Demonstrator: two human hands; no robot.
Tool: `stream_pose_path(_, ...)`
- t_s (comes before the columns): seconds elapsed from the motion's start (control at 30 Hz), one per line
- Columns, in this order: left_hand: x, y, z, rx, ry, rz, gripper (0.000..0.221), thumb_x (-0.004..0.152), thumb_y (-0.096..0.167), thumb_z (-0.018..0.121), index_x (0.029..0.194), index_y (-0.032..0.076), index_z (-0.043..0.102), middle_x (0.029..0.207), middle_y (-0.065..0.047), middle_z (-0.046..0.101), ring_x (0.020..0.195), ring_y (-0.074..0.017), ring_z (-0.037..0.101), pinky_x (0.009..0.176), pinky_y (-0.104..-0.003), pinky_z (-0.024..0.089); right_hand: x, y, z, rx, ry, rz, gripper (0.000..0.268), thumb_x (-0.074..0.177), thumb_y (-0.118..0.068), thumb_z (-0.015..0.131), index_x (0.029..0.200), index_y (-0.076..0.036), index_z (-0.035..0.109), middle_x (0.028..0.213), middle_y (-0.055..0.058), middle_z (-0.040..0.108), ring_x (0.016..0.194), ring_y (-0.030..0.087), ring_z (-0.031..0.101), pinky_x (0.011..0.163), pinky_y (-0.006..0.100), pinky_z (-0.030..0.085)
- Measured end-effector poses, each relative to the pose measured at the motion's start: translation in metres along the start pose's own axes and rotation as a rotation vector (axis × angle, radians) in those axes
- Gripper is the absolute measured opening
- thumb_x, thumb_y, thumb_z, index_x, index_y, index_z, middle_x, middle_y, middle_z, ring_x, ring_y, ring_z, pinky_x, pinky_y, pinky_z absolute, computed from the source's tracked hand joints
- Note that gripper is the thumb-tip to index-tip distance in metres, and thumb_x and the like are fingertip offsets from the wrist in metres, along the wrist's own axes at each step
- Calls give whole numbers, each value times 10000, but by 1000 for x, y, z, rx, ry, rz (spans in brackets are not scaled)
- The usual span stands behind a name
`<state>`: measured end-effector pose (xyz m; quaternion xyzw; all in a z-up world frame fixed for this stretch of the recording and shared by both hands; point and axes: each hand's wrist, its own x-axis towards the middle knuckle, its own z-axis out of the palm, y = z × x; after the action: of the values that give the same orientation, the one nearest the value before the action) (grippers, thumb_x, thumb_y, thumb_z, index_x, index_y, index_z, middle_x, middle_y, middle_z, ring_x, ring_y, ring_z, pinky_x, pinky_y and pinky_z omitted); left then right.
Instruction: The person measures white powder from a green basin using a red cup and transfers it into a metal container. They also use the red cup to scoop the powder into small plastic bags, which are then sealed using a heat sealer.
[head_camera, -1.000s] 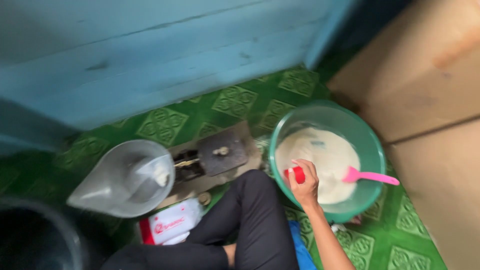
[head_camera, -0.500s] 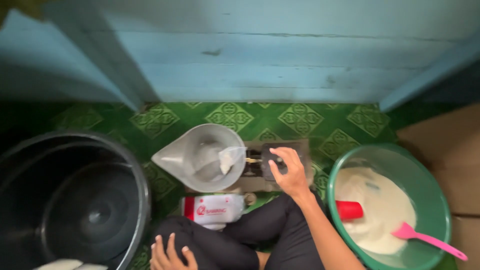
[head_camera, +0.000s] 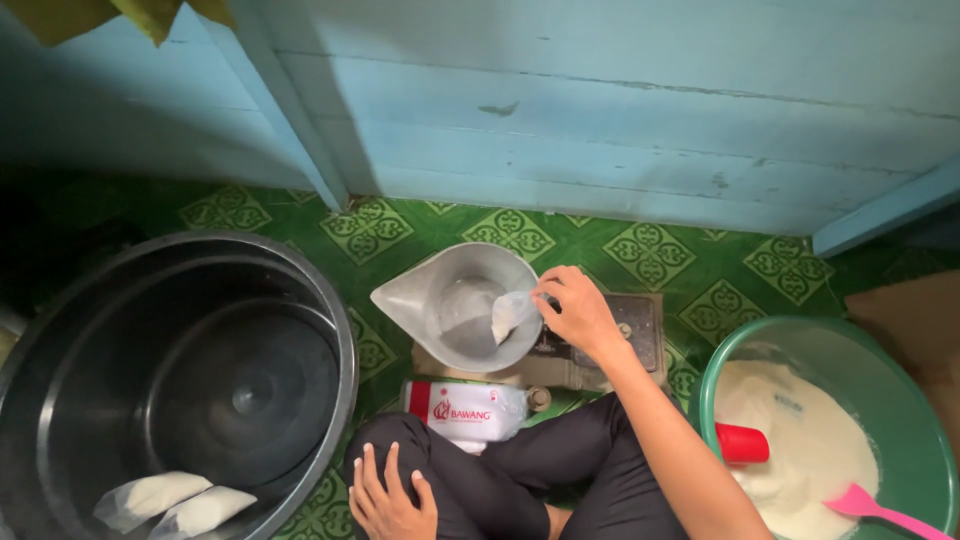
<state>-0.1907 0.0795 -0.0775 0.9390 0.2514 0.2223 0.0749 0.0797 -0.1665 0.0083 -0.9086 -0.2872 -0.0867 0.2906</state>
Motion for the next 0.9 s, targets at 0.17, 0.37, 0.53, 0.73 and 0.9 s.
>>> stream_pose_path(0.17,1,0,-5,-26,32,29,432,886,311,483,1285,218,619,1460,-73,532,1333,-306,518,1036,-512,429,8,-9,1,1,-21,36,59,903,-102,645,936,-74,686,961,87,658,877,275,597,735,416,490)
stream_pose_path(0.37,-3,-10,-1,-13,-160,5,458,879,340,495,1323,252,562,1512,-72,443,1390,-306,426,1055,-516,386,20,-42,-16,85,-125,228,134,931,-180,595,939,-106,707,905,37,697,832,222,628,687,388,482)
stream_pose_path(0.53,0,-7,-2,-240,114,93,421,864,241,547,1269,137,596,1415,-96,544,1330,-340,502,1041,-517,401,20,-68,-33,204,-3,264,99,892,-150,648,906,-88,723,879,21,714,757,151,631,690,310,494)
stream_pose_path(0.73,52,134,-177,-1323,-240,259,221,822,115,556,989,78,696,1026,-85,745,974,-252,722,900,-361,530,10,-80,-43,326,137,308,110,863,-153,671,914,-89,746,891,21,742,806,124,674,755,259,534)
stream_pose_path(0.9,74,182,-279,-1620,-1114,633,602,1009,577,387,1152,50,640,1173,-107,672,1149,-219,663,1079,-302,521,3,-87,-43,378,200,320,80,824,-166,734,894,-136,760,826,4,734,750,110,670,710,233,543)
